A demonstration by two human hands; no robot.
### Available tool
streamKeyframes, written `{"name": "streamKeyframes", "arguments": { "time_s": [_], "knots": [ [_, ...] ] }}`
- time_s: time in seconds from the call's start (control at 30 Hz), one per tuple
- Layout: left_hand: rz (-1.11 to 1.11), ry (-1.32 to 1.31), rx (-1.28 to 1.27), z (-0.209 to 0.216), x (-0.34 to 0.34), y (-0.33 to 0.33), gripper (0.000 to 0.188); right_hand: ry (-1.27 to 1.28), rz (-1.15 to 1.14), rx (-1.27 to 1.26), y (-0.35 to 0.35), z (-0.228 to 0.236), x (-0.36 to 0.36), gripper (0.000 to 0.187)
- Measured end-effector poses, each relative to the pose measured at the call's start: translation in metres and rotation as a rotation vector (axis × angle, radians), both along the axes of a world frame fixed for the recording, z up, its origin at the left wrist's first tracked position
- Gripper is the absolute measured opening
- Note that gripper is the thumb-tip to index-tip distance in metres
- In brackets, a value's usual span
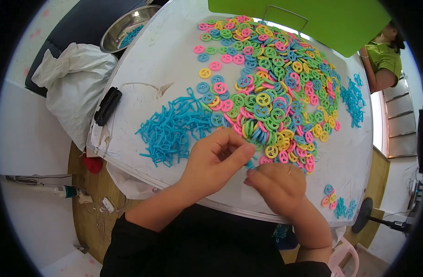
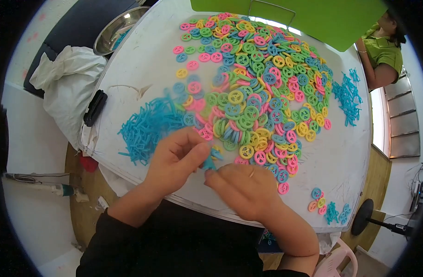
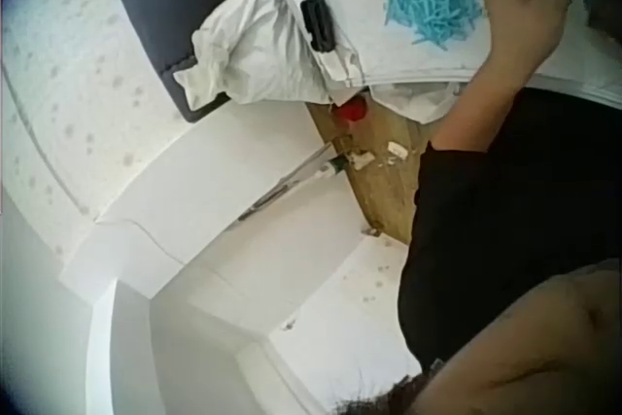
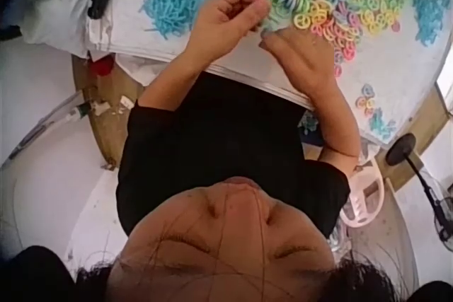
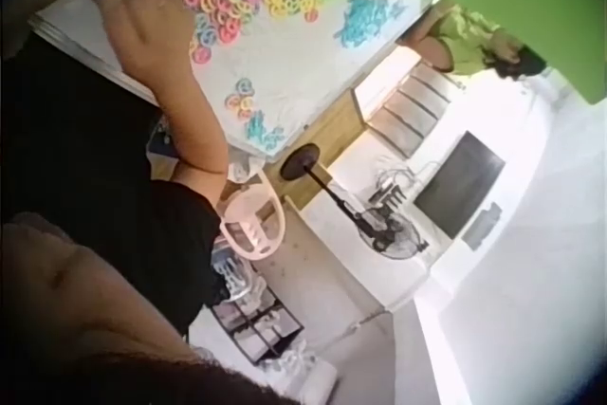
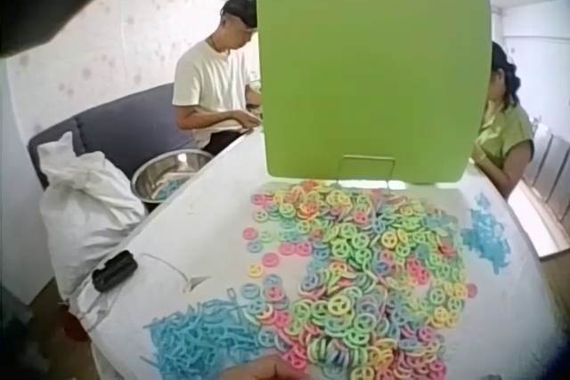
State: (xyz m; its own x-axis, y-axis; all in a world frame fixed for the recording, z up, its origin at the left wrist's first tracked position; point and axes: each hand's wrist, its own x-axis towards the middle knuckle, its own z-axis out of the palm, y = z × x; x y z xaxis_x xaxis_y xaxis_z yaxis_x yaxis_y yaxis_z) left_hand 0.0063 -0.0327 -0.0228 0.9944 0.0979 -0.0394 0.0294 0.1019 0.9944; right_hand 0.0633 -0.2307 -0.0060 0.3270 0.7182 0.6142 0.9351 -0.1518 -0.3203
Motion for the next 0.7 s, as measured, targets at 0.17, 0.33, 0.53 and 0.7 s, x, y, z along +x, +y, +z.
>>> {"name": "streamKeyframes", "arguments": {
  "time_s": [0.17,0.33,0.53,0.7],
  "knots": [
    [0.022,-0.468,0.681,0.029,0.022,0.006,0.042,0.92,-0.091,0.241,-0.007,-0.008,0.007,0.016],
    [-0.224,-0.495,0.744,0.024,0.034,0.018,0.036,1.362,-0.031,0.519,0.004,-0.014,0.007,0.016],
    [0.124,-0.388,0.414,0.009,0.033,0.023,0.014,0.554,-0.051,0.0,0.02,-0.026,-0.001,0.021],
    [0.162,-0.324,0.185,-0.002,0.032,0.029,0.015,0.034,-0.13,-0.427,0.026,-0.022,-0.019,0.028]
  ]
}}
